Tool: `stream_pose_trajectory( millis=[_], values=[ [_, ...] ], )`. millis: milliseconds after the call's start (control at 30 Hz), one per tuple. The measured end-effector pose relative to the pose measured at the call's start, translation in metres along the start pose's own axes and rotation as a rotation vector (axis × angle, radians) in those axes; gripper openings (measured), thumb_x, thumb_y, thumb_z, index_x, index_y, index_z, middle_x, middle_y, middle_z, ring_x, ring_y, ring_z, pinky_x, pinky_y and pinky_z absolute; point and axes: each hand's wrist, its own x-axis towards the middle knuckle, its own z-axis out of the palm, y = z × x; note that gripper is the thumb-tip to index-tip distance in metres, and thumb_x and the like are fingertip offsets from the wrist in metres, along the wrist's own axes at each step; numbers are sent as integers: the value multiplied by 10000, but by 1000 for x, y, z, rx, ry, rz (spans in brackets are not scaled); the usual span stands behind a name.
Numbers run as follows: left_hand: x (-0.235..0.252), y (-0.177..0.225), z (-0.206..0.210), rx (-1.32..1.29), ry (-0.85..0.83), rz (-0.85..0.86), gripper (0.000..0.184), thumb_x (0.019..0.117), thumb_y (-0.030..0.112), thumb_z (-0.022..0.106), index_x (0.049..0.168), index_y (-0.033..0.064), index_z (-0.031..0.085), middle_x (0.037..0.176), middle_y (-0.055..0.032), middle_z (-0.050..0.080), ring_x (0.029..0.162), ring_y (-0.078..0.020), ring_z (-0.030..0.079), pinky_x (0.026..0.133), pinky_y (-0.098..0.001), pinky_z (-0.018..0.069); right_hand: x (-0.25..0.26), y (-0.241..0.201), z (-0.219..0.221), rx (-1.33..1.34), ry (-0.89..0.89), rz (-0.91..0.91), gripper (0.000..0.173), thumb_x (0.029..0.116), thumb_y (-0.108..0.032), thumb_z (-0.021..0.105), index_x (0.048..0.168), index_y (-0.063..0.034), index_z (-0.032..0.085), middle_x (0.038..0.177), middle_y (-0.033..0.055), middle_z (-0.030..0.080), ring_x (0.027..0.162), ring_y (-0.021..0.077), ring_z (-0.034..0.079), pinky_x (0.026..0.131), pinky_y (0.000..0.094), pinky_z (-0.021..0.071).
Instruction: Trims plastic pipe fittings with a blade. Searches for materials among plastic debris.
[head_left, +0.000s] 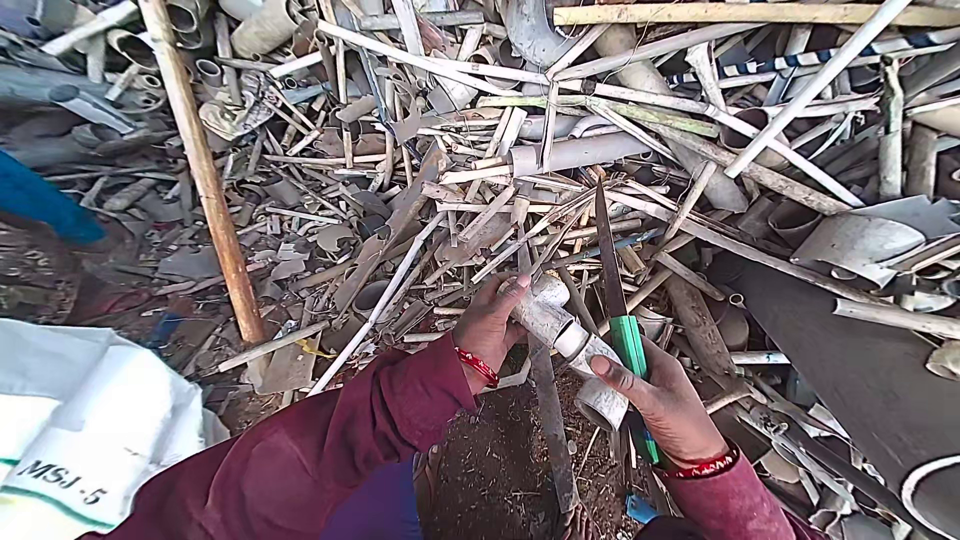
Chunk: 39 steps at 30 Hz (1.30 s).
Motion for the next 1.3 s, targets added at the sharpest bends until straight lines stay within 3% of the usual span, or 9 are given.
stream_pose_trajectory(
  millis=[200, 400, 567, 733, 833, 933, 1000, 1100, 1300],
  values=[
    [1, -5, -10, 81, -199, 247, 199, 1066, 67, 438, 1263, 68, 467, 1033, -57, 632, 883, -110, 693, 817, -278, 600, 0, 6, -4, -121, 18, -131, 495, 782, -346, 819, 1115, -49, 605, 809, -104, 657, 693, -40, 648, 633, 138, 562],
    [-4, -9, -15, 186, -283, 473, 400, 954, 95, 578, 1319, 100, 414, 1094, -37, 615, 869, -120, 714, 752, -317, 647, 1, 10, -9, -133, -11, -267, 529, 824, -331, 818, 1165, -4, 581, 887, -86, 680, 758, -51, 660, 677, 120, 570],
    [-6, -18, -17, 330, -371, 955, 636, 896, 181, 762, 1396, 159, 369, 1210, 44, 561, 1046, -25, 635, 854, -217, 597, 6, 19, -13, -192, -82, -341, 549, 855, -378, 797, 1191, -3, 579, 953, -90, 692, 823, -79, 654, 728, 107, 560],
    [-8, -20, -15, 414, -406, 1278, 727, 861, 225, 824, 1420, 240, 361, 1222, 62, 589, 1130, -29, 593, 999, -218, 514, 13, 30, -12, -100, -144, -453, 502, 856, -310, 813, 1234, -55, 602, 1076, -111, 710, 959, -51, 673, 847, 151, 585],
    [-16, -19, -12, 331, -571, 1348, 657, 851, 135, 834, 1359, 158, 418, 1188, -6, 639, 1111, -66, 633, 1002, -223, 517, 14, 35, -8, -33, -189, -529, 449, 884, -326, 788, 1283, -183, 640, 1182, -173, 702, 1086, -63, 646, 952, 170, 558],
    [-29, -23, -10, 254, -781, 1347, 356, 953, 50, 696, 1254, 32, 507, 1166, -153, 654, 1146, -215, 661, 1043, -356, 531, 13, 23, 3, 82, -291, -533, 287, 967, -195, 689, 1220, -69, 637, 1176, -56, 707, 1142, -10, 633, 1017, 213, 522],
    [-35, -25, -11, 348, -815, 1425, 207, 1018, 76, 607, 1211, 14, 566, 1162, -189, 670, 1155, -258, 662, 1065, -383, 500, 4, -3, 15, 111, -246, -363, 167, 928, -70, 653, 1062, 30, 659, 1052, 8, 730, 1045, -16, 659, 948, 172, 531],
    [-37, -24, -14, 391, -840, 1465, 184, 1048, 103, 562, 1208, 13, 580, 1171, -200, 673, 1179, -262, 655, 1087, -375, 476, 2, -14, 23, 123, -244, -268, 181, 913, -53, 644, 1016, 95, 655, 1011, 43, 736, 981, -23, 666, 901, 145, 532],
    [-34, -25, -13, 307, -802, 1462, 169, 1025, 74, 593, 1185, 21, 573, 1147, -198, 670, 1160, -261, 661, 1078, -388, 485, 3, -7, 21, 157, -242, -365, 151, 933, -11, 630, 1046, 89, 631, 1055, 55, 736, 1031, 6, 680, 926, 171, 547]
  ],
)
